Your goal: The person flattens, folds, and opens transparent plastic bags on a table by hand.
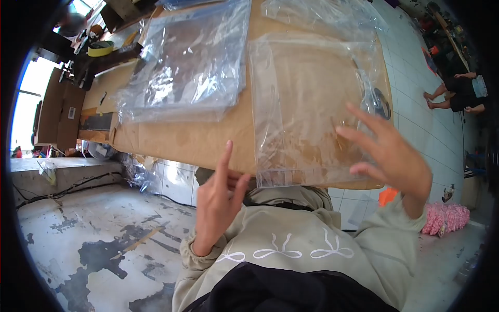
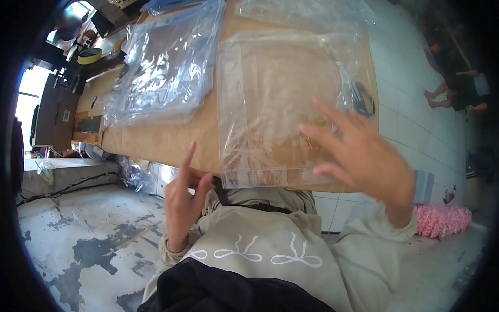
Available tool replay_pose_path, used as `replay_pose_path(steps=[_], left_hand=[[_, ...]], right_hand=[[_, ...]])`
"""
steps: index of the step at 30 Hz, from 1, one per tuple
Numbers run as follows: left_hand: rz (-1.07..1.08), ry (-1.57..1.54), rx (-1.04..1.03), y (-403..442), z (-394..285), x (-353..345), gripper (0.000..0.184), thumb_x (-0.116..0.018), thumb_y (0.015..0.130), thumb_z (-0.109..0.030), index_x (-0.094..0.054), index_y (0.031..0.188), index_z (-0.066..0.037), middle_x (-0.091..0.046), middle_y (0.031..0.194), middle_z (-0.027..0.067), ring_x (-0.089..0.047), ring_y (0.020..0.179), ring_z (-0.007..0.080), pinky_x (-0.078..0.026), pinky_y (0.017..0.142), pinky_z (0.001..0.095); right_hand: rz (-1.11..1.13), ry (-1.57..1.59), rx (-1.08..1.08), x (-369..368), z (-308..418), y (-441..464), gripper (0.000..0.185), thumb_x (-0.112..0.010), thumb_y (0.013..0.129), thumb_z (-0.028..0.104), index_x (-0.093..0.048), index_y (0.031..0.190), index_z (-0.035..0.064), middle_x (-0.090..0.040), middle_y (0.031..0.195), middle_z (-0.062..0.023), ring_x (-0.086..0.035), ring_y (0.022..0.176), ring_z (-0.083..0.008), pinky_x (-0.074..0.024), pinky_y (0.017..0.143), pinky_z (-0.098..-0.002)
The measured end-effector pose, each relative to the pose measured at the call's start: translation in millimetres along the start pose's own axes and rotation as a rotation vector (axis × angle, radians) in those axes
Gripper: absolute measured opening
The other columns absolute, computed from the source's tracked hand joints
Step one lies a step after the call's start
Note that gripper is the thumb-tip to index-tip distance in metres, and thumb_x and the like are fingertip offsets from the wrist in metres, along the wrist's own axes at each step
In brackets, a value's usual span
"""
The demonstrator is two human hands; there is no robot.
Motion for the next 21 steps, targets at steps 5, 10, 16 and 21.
replay_pose_path(steps=[5,10,16,21], left_hand=[[0.073,0.378,-0.317,2.1,-14.5,-6.9,0.081,-0.083,0.058,-0.034,-0.053,0.13,-0.013,-0.042,0.136,0.0146,-0.044,0.123,0.0315,-0.033,0.102,0.05],[0.154,0.376,-0.411,16.3,-4.7,-29.3,0.061,-0.076,0.065,-0.034,-0.059,0.119,-0.012,-0.048,0.132,0.0116,-0.043,0.127,0.0286,-0.029,0.105,0.0497],[0.194,0.264,-0.357,27.6,-13.0,-18.4,0.044,-0.073,0.064,-0.031,-0.063,0.102,-0.01,-0.055,0.119,0.0083,-0.046,0.122,0.0287,-0.027,0.104,0.0496],[0.192,0.287,-0.322,28.4,-11.3,-21.0,0.045,-0.073,0.063,-0.032,-0.063,0.101,-0.01,-0.054,0.118,0.0084,-0.046,0.121,0.0298,-0.025,0.105,0.0518]], right_hand=[[-0.342,0.222,-0.255,-44.0,27.3,-49.1,0.043,-0.071,0.076,0.023,-0.062,0.114,0.0062,-0.055,0.124,-0.0161,-0.058,0.102,-0.0341,-0.0483,0.086,-0.0393],[-0.668,0.592,-0.242,-84.9,45.7,-48.6,0.022,-0.071,0.076,0.017,-0.07,0.092,0.0013,-0.068,0.095,-0.0125,-0.065,0.084,-0.0295,-0.0519,0.075,-0.0352],[-0.456,0.584,0.011,-87.0,61.4,-21.1,0.021,-0.074,0.072,0.012,-0.07,0.09,0.0032,-0.069,0.095,-0.0083,-0.066,0.084,-0.0229,-0.0534,0.076,-0.0335],[-0.401,0.459,0.165,-90.7,69.7,-2.4,0.02,-0.073,0.073,0.013,-0.069,0.092,0.0048,-0.068,0.095,-0.0074,-0.066,0.087,-0.0211,-0.0544,0.08,-0.0327]])
Point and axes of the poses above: each hand's wrist, its own y-axis towards the middle knuckle, its own x-axis out of the back of the hand, z = x × y, the point moved 3 cm from there along y, towards the middle knuckle
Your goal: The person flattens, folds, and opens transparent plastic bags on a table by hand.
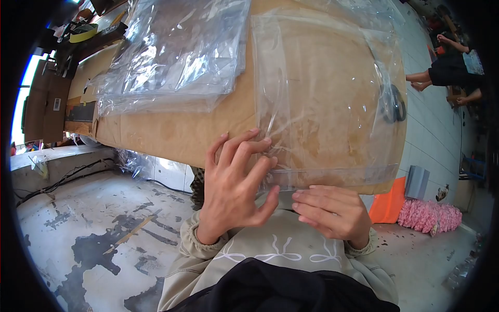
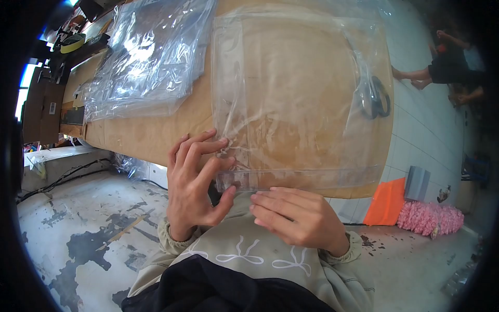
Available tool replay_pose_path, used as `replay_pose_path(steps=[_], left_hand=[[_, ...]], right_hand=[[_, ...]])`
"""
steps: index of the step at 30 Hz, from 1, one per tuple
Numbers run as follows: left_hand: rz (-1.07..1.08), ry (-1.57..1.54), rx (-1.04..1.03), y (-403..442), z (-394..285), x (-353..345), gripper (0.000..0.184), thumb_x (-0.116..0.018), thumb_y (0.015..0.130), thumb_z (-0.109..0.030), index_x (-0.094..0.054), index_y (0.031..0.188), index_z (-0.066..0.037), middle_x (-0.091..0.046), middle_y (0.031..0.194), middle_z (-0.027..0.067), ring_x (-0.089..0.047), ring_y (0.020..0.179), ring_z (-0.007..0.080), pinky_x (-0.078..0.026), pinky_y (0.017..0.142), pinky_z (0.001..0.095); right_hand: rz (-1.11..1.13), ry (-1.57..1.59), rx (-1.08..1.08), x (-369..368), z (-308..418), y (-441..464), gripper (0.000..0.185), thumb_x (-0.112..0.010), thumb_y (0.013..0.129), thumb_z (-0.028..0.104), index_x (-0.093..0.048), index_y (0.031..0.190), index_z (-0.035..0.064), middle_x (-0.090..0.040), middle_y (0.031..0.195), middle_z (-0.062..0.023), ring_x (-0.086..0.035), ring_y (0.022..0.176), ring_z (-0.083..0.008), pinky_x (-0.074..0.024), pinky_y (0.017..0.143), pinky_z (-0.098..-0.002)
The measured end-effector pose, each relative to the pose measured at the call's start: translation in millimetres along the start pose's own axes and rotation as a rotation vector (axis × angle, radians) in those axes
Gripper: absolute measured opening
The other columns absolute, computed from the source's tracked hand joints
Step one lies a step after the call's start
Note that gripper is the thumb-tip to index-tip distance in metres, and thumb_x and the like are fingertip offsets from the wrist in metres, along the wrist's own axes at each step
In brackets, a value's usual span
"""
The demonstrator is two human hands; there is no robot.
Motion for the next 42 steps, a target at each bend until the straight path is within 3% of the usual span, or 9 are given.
replay_pose_path(steps=[2,9,15,18,26,35,39,42], left_hand=[[0.017,0.008,0.026,3.3,-6.9,2.1,0.044,-0.072,0.065,-0.032,-0.062,0.101,-0.009,-0.053,0.122,0.0088,-0.046,0.123,0.0291,-0.024,0.105,0.0523],[0.086,-0.049,-0.046,9.1,-6.6,-6.6,0.046,-0.076,0.068,-0.035,-0.06,0.105,-0.012,-0.051,0.132,0.0082,-0.047,0.125,0.0267,-0.021,0.107,0.0525],[0.103,0.013,-0.068,15.9,-10.8,-1.6,0.043,-0.076,0.066,-0.033,-0.061,0.101,-0.012,-0.053,0.128,0.0078,-0.053,0.114,0.0248,-0.032,0.099,0.046],[0.136,-0.003,-0.056,20.6,-13.7,2.6,0.037,-0.071,0.071,-0.034,-0.059,0.099,-0.013,-0.053,0.125,0.008,-0.053,0.107,0.0227,-0.035,0.093,0.0443],[0.059,0.083,-0.089,21.4,-22.5,0.2,0.037,-0.067,0.065,-0.021,-0.063,0.1,-0.011,-0.055,0.122,0.0089,-0.056,0.101,0.0254,-0.04,0.088,0.0435],[0.032,0.234,-0.088,17.6,-33.3,-15.2,0.052,-0.066,0.06,-0.017,-0.062,0.111,-0.012,-0.053,0.125,0.0146,-0.055,0.109,0.0242,-0.042,0.085,0.0385],[-0.114,0.346,-0.074,15.0,-34.4,-29.8,0.05,-0.065,0.062,-0.013,-0.063,0.112,-0.012,-0.055,0.122,0.0121,-0.055,0.109,0.0231,-0.041,0.086,0.0375],[-0.103,0.202,-0.007,19.1,-30.2,-30.7,0.049,-0.065,0.066,-0.009,-0.064,0.115,-0.01,-0.057,0.12,0.0095,-0.057,0.108,0.0229,-0.04,0.088,0.0402]], right_hand=[[0.011,-0.019,0.04,-5.7,0.1,2.6,0.018,-0.072,0.074,0.014,-0.069,0.09,0.0055,-0.068,0.094,-0.0071,-0.066,0.087,-0.0205,-0.054,0.084,-0.0331],[-0.05,-0.239,0.118,-17.3,-1.1,-7.7,0.013,-0.07,0.076,0.015,-0.067,0.086,0.0056,-0.068,0.092,-0.0061,-0.066,0.088,-0.0163,-0.0521,0.077,-0.03],[-0.115,-0.311,0.153,-20.0,-2.4,-16.5,0.014,-0.07,0.077,0.014,-0.067,0.087,0.0047,-0.068,0.092,-0.0058,-0.066,0.086,-0.0158,-0.051,0.075,-0.0283],[-0.146,-0.331,0.152,-21.2,-2.9,-19.5,0.013,-0.069,0.078,0.013,-0.067,0.088,0.0048,-0.068,0.094,-0.0054,-0.065,0.086,-0.0156,-0.0509,0.076,-0.028],[-0.23,-0.448,0.143,-23.2,-3.3,-27.6,0.011,-0.068,0.078,0.012,-0.07,0.087,0.0071,-0.067,0.103,-0.0045,-0.062,0.093,-0.0149,-0.0486,0.082,-0.028],[-0.202,-0.601,0.021,-30.2,-2.8,-27.3,0.015,-0.064,0.082,0.017,-0.071,0.093,0.0084,-0.068,0.103,-0.0036,-0.061,0.094,-0.0155,-0.0452,0.088,-0.0318],[-0.132,-0.572,-0.075,-28.8,-6.0,-24.0,0.024,-0.062,0.086,0.021,-0.068,0.1,0.0027,-0.067,0.104,-0.0079,-0.06,0.098,-0.0213,-0.0449,0.089,-0.0354],[-0.054,-0.474,-0.204,-24.4,-10.8,-18.6,0.031,-0.059,0.087,0.022,-0.063,0.106,-0.0021,-0.063,0.11,-0.0114,-0.058,0.102,-0.0275,-0.0444,0.09,-0.0393]])
Point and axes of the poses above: each hand's wrist, its own y-axis towards the middle knuckle, its own x-axis out of the back of the hand, z = x × y, the point moved 3 cm from there along y, towards the middle knuckle
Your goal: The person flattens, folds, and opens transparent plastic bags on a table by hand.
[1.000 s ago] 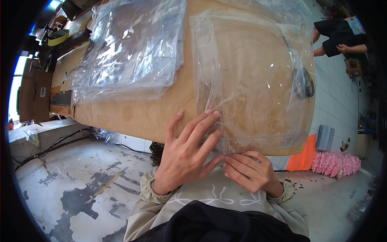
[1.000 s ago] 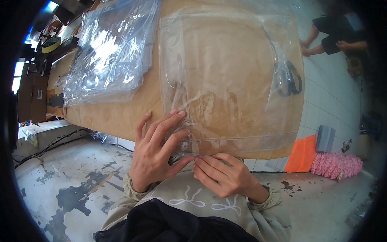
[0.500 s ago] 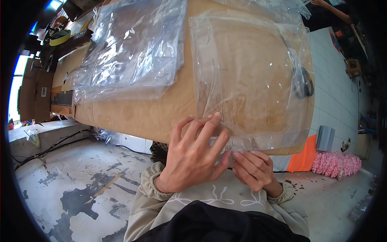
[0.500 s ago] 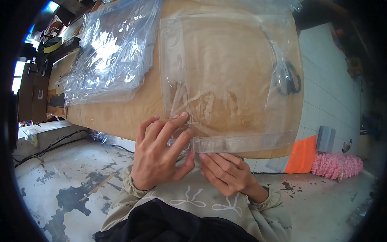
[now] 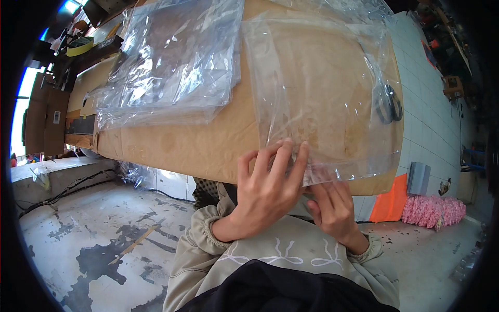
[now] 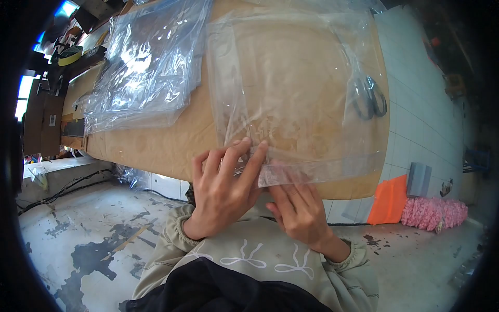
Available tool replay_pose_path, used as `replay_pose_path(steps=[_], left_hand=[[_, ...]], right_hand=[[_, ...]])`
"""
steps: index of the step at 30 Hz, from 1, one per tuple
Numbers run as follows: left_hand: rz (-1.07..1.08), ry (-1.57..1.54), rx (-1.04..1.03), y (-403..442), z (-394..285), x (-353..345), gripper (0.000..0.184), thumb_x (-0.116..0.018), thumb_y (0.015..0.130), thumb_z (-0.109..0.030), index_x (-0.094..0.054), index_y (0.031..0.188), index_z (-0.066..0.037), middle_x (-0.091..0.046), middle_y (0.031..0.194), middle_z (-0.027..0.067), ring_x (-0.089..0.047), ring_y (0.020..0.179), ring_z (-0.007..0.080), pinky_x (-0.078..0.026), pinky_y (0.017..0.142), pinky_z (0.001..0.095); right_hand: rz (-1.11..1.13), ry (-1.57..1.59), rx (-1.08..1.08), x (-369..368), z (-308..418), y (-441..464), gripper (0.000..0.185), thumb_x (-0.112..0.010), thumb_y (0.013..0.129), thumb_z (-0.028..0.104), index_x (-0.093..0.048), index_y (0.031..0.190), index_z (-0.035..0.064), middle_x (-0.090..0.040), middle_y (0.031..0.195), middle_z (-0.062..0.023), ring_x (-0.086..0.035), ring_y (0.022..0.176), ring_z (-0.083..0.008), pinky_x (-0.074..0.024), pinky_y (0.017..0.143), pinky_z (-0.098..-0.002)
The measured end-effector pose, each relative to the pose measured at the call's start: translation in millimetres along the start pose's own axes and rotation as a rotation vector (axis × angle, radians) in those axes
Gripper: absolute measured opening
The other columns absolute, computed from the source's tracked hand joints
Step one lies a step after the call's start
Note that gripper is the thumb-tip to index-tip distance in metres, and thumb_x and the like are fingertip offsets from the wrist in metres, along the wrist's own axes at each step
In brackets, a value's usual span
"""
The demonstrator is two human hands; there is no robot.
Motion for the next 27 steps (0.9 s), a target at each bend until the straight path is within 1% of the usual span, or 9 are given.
replay_pose_path(steps=[5,7,9,10,14,16,19,22,27], left_hand=[[-0.099,-0.288,-0.102,9.7,-6.8,10.0,0.044,-0.067,0.075,-0.014,-0.062,0.118,-0.006,-0.056,0.122,0.0123,-0.054,0.116,0.0308,-0.039,0.096,0.0487],[-0.11,-0.369,-0.168,12.1,-17.8,12.6,0.044,-0.067,0.078,-0.017,-0.061,0.119,-0.003,-0.056,0.122,0.0143,-0.052,0.119,0.0343,-0.041,0.095,0.0489],[-0.113,-0.45,-0.249,14.1,-31.9,9.3,0.045,-0.067,0.079,-0.02,-0.06,0.119,0.0,-0.055,0.122,0.0161,-0.05,0.121,0.0375,-0.045,0.092,0.0475],[-0.153,-0.342,-0.276,17.7,-37.1,7.6,0.046,-0.067,0.078,-0.02,-0.06,0.117,0.004,-0.057,0.12,0.0164,-0.053,0.117,0.0363,-0.05,0.085,0.0405],[-0.202,-0.339,-0.31,26.7,-46.1,16.8,0.042,-0.066,0.078,-0.017,-0.062,0.114,0.004,-0.06,0.117,0.0152,-0.058,0.112,0.0326,-0.051,0.084,0.0359],[-0.189,-0.286,-0.322,29.5,-50.0,25.4,0.04,-0.066,0.078,-0.017,-0.063,0.113,0.004,-0.061,0.115,0.0145,-0.059,0.11,0.0307,-0.051,0.082,0.034],[-0.209,-0.216,-0.352,32.8,-38.2,29.7,0.04,-0.065,0.078,-0.016,-0.063,0.112,0.003,-0.061,0.116,0.0143,-0.06,0.109,0.0297,-0.051,0.081,0.0336],[-0.131,-0.195,-0.33,23.4,-33.7,36.6,0.039,-0.066,0.078,-0.019,-0.064,0.112,0.0,-0.061,0.117,0.012,-0.06,0.109,0.0294,-0.049,0.086,0.0389],[-0.044,-0.232,-0.208,15.5,-24.6,47.9,0.037,-0.062,0.082,-0.024,-0.065,0.113,-0.003,-0.061,0.118,0.008,-0.057,0.114,0.0291,-0.033,0.102,0.0551]], right_hand=[[0.143,0.096,-0.091,14.3,-19.3,29.9,0.045,-0.055,0.087,0.021,-0.051,0.126,-0.0017,-0.047,0.133,-0.0174,-0.051,0.112,-0.0341,-0.0425,0.09,-0.0456],[0.039,-0.17,0.051,14.9,-42.7,62.4,0.054,-0.052,0.086,0.019,-0.041,0.137,0.0048,-0.043,0.135,-0.0194,-0.048,0.116,-0.036,-0.0412,0.091,-0.0481],[0.087,-0.336,-0.027,1.8,-64.8,101.4,0.058,-0.053,0.089,0.017,-0.033,0.144,0.0112,-0.043,0.137,-0.0136,-0.047,0.119,-0.0323,-0.0393,0.096,-0.0424],[0.045,-0.364,0.033,-10.4,-82.3,114.9,0.057,-0.052,0.09,0.02,-0.033,0.144,0.0142,-0.048,0.132,-0.0126,-0.048,0.118,-0.0322,-0.0397,0.096,-0.0426],[0.207,-0.378,-0.064,-20.7,-117.1,190.7,0.049,-0.049,0.093,0.027,-0.04,0.14,0.0212,-0.062,0.112,-0.0114,-0.05,0.114,-0.0304,-0.0413,0.093,-0.0419],[0.016,-0.077,-0.138,-22.0,-116.1,219.1,0.045,-0.051,0.092,0.031,-0.046,0.135,0.0187,-0.064,0.103,-0.0121,-0.051,0.111,-0.0302,-0.0418,0.092,-0.0405],[-0.172,-0.048,-0.18,-30.0,-116.5,231.3,0.043,-0.053,0.09,0.034,-0.05,0.129,0.0149,-0.065,0.099,-0.0119,-0.052,0.109,-0.03,-0.042,0.092,-0.0405],[-0.294,-0.222,-0.187,-58.6,-116.9,230.1,0.044,-0.054,0.089,0.035,-0.053,0.125,0.0111,-0.064,0.1,-0.011,-0.052,0.109,-0.0297,-0.0417,0.092,-0.0414],[-0.313,0.057,0.005,-67.1,-127.1,240.2,0.044,-0.056,0.087,0.037,-0.054,0.12,0.008,-0.061,0.105,-0.0082,-0.05,0.112,-0.031,-0.0397,0.093,-0.0484]])
Point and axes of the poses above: each hand's wrist, its own y-axis towards the middle knuckle, its own x-axis out of the back of the hand, z = x × y, the point moved 3 cm from there along y, towards the middle knuckle
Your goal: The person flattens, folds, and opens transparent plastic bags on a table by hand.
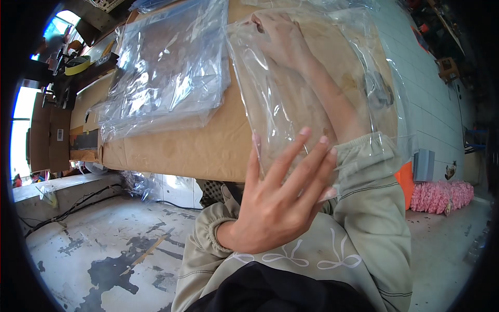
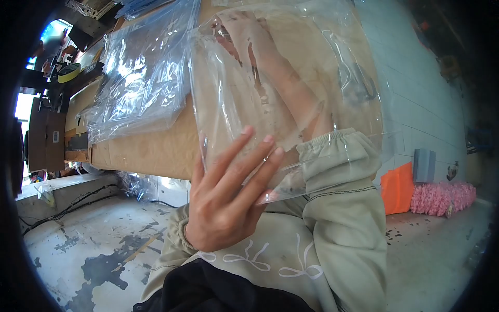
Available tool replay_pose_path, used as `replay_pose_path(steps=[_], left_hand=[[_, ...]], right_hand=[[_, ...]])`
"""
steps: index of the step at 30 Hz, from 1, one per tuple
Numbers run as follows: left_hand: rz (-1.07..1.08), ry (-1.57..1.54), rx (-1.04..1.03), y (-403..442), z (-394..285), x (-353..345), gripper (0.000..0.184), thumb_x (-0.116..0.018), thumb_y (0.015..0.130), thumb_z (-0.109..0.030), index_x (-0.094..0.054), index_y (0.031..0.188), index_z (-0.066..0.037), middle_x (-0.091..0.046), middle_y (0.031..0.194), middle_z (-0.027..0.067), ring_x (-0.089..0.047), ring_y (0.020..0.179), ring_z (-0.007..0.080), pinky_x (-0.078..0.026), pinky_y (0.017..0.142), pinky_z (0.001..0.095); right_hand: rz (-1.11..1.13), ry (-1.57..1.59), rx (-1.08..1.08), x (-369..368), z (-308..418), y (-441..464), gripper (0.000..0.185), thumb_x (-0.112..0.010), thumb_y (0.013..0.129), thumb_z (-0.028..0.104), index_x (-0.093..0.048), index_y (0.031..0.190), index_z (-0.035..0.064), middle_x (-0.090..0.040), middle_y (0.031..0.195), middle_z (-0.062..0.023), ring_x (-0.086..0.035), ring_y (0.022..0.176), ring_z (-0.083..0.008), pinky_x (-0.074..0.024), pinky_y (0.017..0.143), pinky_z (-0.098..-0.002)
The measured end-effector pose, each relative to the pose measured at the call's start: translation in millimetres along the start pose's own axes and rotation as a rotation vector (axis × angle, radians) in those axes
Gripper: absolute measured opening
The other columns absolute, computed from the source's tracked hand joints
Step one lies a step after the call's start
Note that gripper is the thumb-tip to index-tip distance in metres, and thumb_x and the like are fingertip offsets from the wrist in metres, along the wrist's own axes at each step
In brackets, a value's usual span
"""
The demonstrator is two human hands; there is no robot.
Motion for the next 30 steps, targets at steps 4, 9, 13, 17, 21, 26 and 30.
replay_pose_path(steps=[4,9,13,17,21,26,30], left_hand=[[-0.058,0.047,0.038,1.2,-3.3,-1.9,0.038,-0.06,0.084,-0.026,-0.065,0.114,-0.004,-0.062,0.116,0.0054,-0.056,0.116,0.0269,-0.022,0.104,0.064],[-0.119,0.051,-0.056,21.5,-16.4,-8.8,0.037,-0.061,0.083,-0.027,-0.067,0.111,-0.003,-0.064,0.112,0.0051,-0.059,0.111,0.0234,-0.017,0.105,0.0675],[-0.148,-0.051,-0.265,30.1,-11.2,-14.6,0.048,-0.055,0.084,-0.039,-0.065,0.109,0.001,-0.059,0.117,0.0139,-0.049,0.122,0.0298,-0.021,0.098,0.0727],[-0.457,-0.691,-0.252,29.5,39.7,-3.1,0.062,-0.038,0.095,-0.048,-0.045,0.129,0.002,-0.04,0.138,0.019,-0.037,0.132,0.0316,-0.014,0.11,0.0582],[-0.639,-1.358,0.421,22.8,82.5,-13.5,0.066,-0.034,0.097,-0.04,-0.022,0.143,0.005,-0.026,0.147,0.0205,-0.023,0.139,0.0294,-0.019,0.114,0.0421],[-0.265,-1.301,0.369,47.2,59.7,-23.8,0.066,-0.028,0.098,-0.04,-0.014,0.146,0.003,-0.017,0.153,0.019,-0.014,0.143,0.0277,-0.013,0.116,0.0379],[-0.002,-0.922,0.143,68.1,55.4,-40.1,0.077,-0.032,0.097,-0.043,-0.001,0.145,0.008,-0.002,0.153,0.0265,0.007,0.142,0.0401,-0.003,0.114,0.0454]], right_hand=[[0.12,-0.137,-0.086,6.2,11.4,2.3,0.041,-0.054,0.088,0.035,-0.054,0.121,0.0118,-0.06,0.11,-0.0058,-0.049,0.114,-0.0308,-0.0384,0.094,-0.0499],[0.118,-0.219,-0.099,1.9,10.8,-4.2,0.043,-0.053,0.088,0.039,-0.053,0.123,0.0141,-0.06,0.112,-0.0058,-0.049,0.114,-0.0316,-0.0365,0.095,-0.0519],[0.094,-0.08,-0.141,3.6,6.6,-3.3,0.046,-0.052,0.088,0.042,-0.052,0.125,0.0152,-0.061,0.113,-0.0063,-0.05,0.113,-0.0324,-0.035,0.095,-0.0543],[0.039,0.113,-0.208,-0.4,1.4,6.1,0.049,-0.051,0.087,0.046,-0.051,0.126,0.0162,-0.061,0.114,-0.0069,-0.05,0.112,-0.0331,-0.0335,0.095,-0.0567],[-0.016,0.302,-0.233,2.3,-0.2,7.9,0.047,-0.05,0.087,0.049,-0.054,0.119,0.0149,-0.062,0.113,-0.0087,-0.049,0.113,-0.0358,-0.0305,0.095,-0.0576],[0.114,0.474,-0.249,13.4,2.3,0.2,0.042,-0.05,0.09,0.044,-0.055,0.12,0.0145,-0.061,0.115,-0.0087,-0.05,0.112,-0.0292,-0.034,0.096,-0.0479],[0.226,0.587,-0.246,25.0,-7.5,-31.2,0.041,-0.051,0.091,0.042,-0.056,0.12,0.0137,-0.061,0.115,-0.0083,-0.051,0.111,-0.0266,-0.0357,0.095,-0.0444]])
Point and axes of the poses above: each hand's wrist, its own y-axis towards the middle knuckle, its own x-axis out of the back of the hand, z = x × y, the point moved 3 cm from there along y, towards the middle knuckle
